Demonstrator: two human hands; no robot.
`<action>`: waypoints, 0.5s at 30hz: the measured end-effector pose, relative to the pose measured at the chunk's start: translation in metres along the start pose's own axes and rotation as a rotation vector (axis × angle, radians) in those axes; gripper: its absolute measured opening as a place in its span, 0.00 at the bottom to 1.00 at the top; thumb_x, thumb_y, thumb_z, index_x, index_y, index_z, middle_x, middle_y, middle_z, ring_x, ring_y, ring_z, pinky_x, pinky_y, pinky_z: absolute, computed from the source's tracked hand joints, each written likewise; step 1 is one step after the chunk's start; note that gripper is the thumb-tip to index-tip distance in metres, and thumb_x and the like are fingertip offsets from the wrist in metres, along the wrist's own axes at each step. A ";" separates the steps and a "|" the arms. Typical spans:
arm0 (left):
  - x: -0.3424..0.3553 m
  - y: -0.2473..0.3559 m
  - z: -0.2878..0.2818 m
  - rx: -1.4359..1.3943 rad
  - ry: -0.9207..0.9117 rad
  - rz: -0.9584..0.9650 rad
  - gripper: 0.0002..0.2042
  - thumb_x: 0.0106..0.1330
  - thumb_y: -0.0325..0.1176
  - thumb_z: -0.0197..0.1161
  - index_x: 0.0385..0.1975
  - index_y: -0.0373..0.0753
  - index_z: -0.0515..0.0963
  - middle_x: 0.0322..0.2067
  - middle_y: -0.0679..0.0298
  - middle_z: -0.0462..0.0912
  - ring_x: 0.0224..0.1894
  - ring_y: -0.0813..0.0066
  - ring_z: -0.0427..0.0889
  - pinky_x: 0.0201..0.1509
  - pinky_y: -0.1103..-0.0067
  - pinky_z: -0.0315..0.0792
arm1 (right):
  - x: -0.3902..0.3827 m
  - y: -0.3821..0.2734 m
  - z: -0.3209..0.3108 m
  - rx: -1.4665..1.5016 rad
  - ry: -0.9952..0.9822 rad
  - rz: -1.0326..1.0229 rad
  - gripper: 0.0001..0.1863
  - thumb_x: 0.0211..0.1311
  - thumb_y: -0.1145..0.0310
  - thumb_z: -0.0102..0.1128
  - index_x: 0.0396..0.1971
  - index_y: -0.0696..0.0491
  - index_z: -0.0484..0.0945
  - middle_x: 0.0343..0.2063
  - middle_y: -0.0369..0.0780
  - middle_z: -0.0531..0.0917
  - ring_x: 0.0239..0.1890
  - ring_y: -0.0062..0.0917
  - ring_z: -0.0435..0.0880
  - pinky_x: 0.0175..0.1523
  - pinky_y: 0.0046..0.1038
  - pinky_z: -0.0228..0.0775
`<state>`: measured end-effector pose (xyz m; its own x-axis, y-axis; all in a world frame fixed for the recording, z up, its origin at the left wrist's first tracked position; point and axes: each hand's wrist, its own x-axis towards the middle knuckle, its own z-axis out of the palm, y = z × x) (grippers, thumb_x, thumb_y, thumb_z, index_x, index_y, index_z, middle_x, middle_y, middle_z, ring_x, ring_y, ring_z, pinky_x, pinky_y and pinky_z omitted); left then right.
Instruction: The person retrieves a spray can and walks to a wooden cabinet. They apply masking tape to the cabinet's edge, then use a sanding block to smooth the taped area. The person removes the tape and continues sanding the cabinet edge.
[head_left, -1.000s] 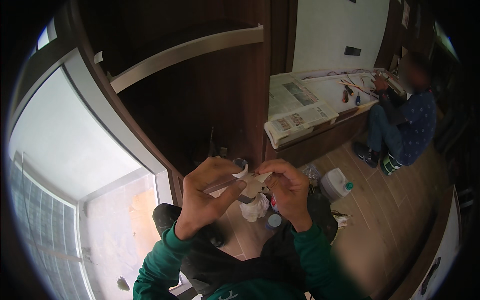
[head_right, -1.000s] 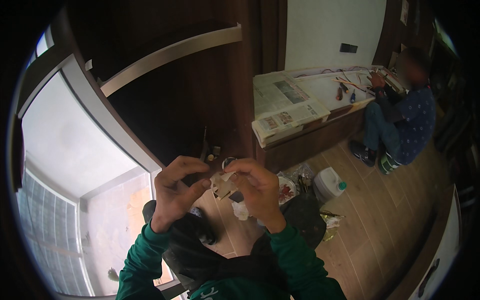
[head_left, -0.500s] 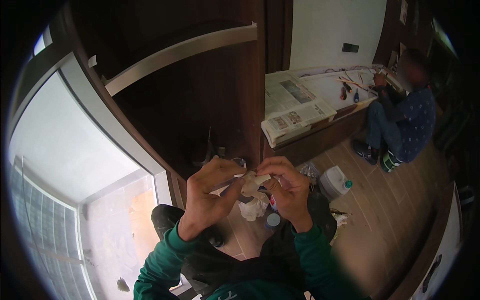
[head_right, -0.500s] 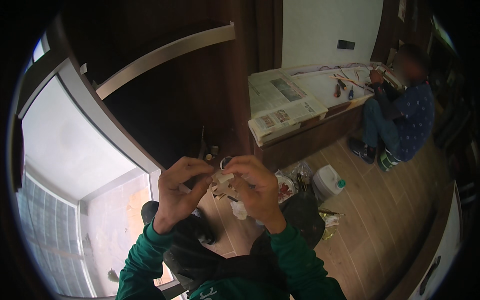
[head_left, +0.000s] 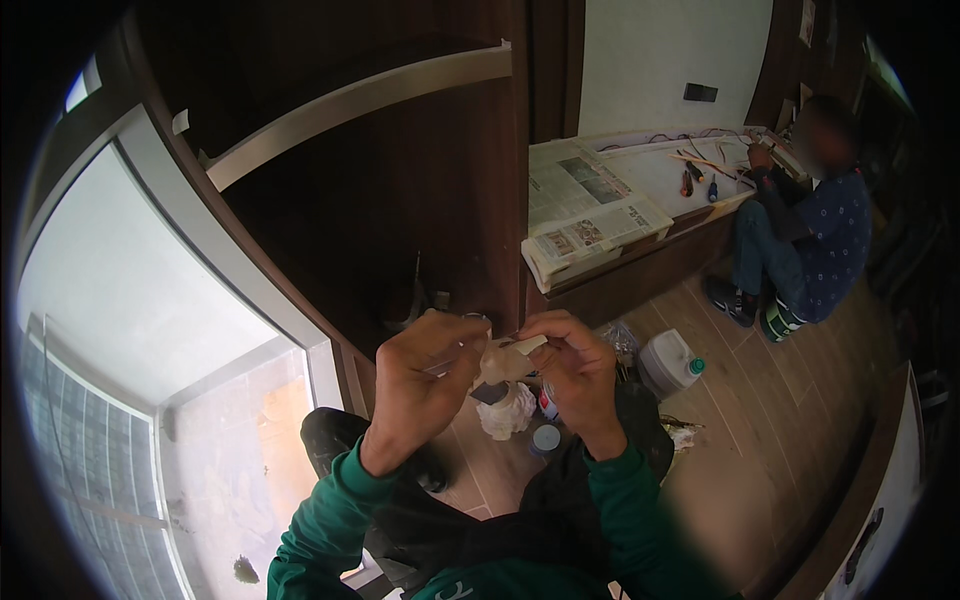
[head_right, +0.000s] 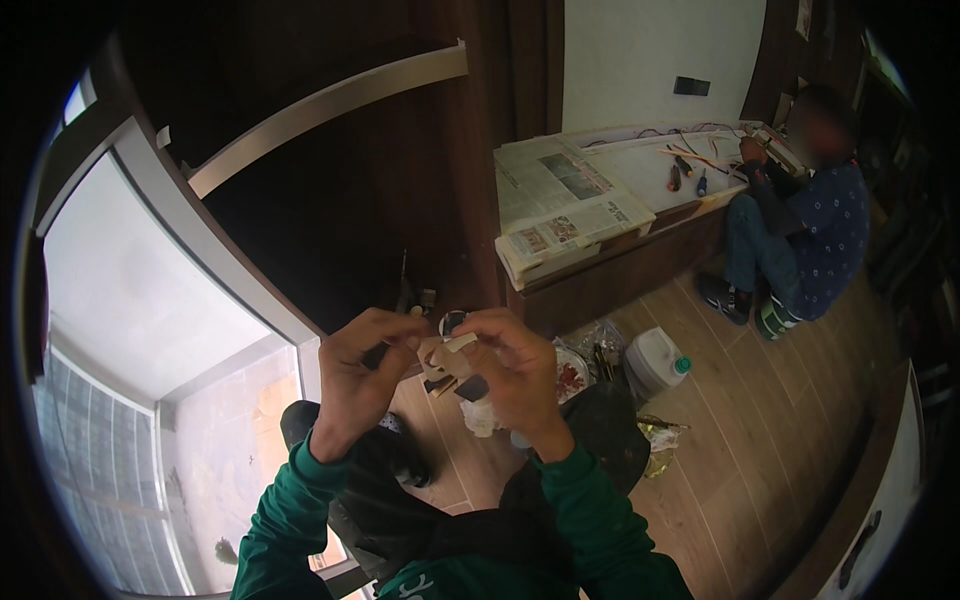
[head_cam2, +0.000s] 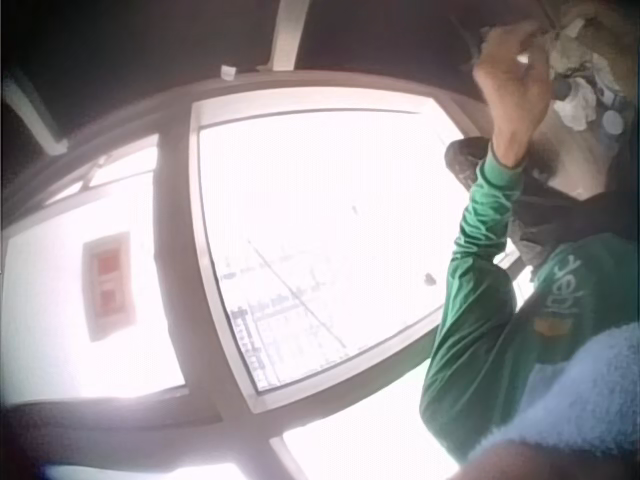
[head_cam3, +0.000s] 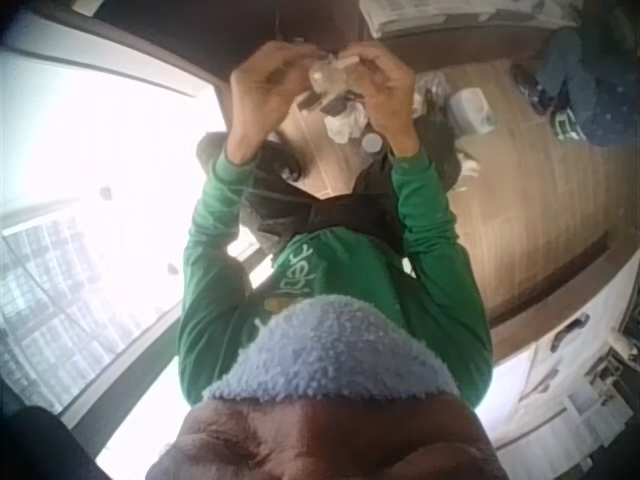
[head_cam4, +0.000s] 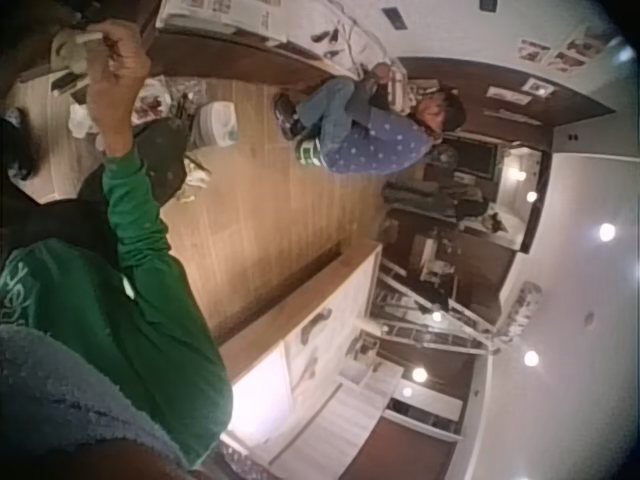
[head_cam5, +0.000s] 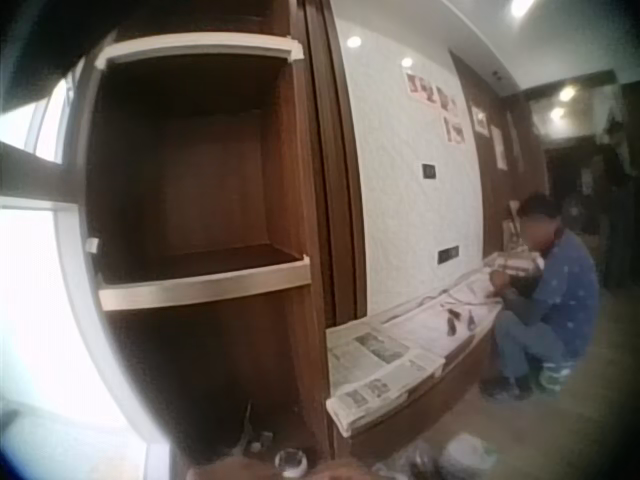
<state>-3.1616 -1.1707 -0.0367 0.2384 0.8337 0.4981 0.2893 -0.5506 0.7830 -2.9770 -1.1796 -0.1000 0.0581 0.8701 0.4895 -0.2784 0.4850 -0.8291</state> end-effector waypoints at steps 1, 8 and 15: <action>0.000 0.000 0.000 -0.006 0.022 -0.018 0.09 0.65 0.20 0.64 0.43 0.33 0.86 0.36 0.61 0.86 0.39 0.76 0.84 0.45 0.79 0.78 | 0.000 -0.002 -0.001 0.026 0.000 0.022 0.08 0.68 0.81 0.60 0.45 0.60 0.81 0.45 0.39 0.82 0.48 0.21 0.82 0.56 0.24 0.74; -0.001 -0.015 -0.004 -0.214 -0.025 -0.086 0.08 0.69 0.24 0.63 0.44 0.32 0.84 0.40 0.59 0.84 0.41 0.75 0.84 0.46 0.79 0.76 | 0.004 -0.002 -0.006 0.176 -0.059 0.017 0.06 0.67 0.77 0.62 0.42 0.58 0.80 0.43 0.41 0.80 0.48 0.27 0.81 0.59 0.32 0.72; 0.003 0.001 -0.011 -0.264 -0.172 -0.074 0.09 0.67 0.24 0.67 0.44 0.31 0.85 0.43 0.59 0.85 0.46 0.73 0.84 0.51 0.78 0.78 | 0.009 -0.006 -0.010 0.078 -0.207 -0.071 0.06 0.61 0.80 0.63 0.38 0.57 0.82 0.48 0.42 0.75 0.55 0.29 0.77 0.63 0.33 0.68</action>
<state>-3.1705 -1.1682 -0.0299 0.3855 0.8393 0.3834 0.0664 -0.4397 0.8957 -2.9650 -1.1735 -0.0932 -0.1157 0.7937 0.5973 -0.3547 0.5286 -0.7712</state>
